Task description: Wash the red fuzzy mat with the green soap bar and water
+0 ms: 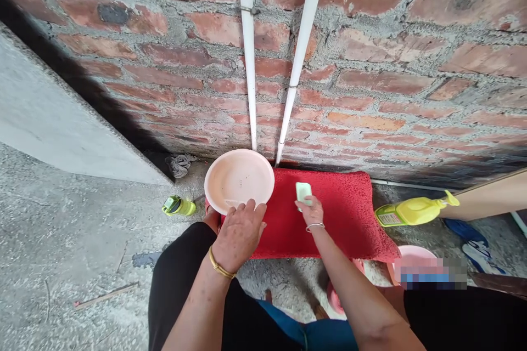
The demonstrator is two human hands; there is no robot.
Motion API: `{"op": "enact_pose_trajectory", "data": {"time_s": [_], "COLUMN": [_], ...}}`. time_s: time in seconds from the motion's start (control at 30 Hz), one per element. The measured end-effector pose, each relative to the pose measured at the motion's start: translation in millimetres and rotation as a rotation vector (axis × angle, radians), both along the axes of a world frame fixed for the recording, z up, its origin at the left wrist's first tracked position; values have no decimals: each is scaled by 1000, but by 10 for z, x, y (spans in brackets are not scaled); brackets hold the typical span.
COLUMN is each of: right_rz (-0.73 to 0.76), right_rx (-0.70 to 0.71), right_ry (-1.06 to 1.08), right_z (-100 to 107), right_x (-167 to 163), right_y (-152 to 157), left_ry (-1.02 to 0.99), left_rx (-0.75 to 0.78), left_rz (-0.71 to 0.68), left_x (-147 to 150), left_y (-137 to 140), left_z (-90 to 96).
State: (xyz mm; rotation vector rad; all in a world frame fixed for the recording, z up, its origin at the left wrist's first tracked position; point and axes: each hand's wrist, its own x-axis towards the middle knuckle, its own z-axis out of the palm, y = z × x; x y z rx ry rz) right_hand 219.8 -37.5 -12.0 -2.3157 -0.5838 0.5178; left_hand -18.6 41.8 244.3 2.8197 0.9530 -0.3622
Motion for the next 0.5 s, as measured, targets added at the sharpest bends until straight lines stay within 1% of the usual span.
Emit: {"op": "enact_pose_trajectory", "data": {"time_s": [0.03, 0.1, 0.17, 0.2, 0.27, 0.37, 0.43, 0.5], "right_rz": [51, 200, 351, 402, 461, 536, 571, 560], "right_rx": [-52, -192, -311, -356, -421, -479, -490, -496], "right_ry": [-7, -42, -83, -107, -156, -211, -217, -229], "right_z": [42, 139, 230, 264, 308, 335, 348, 358], "right_x": [-96, -235, -309, -327, -340, -317, -251, -111], "right_y": [153, 410, 584, 641, 707, 738, 721, 645], "left_ry": [5, 18, 28, 29, 26, 17, 20, 32], "left_rx": [-1, 1, 9, 15, 19, 9, 3, 0], "left_rz": [0, -1, -8, -15, -31, -43, -46, -47], "left_x": [2, 9, 25, 36, 62, 108, 138, 166], "left_y": [1, 5, 10, 10, 7, -8, -19, -29], "left_z": [-10, -28, -40, -44, -50, -57, -64, -72]}}
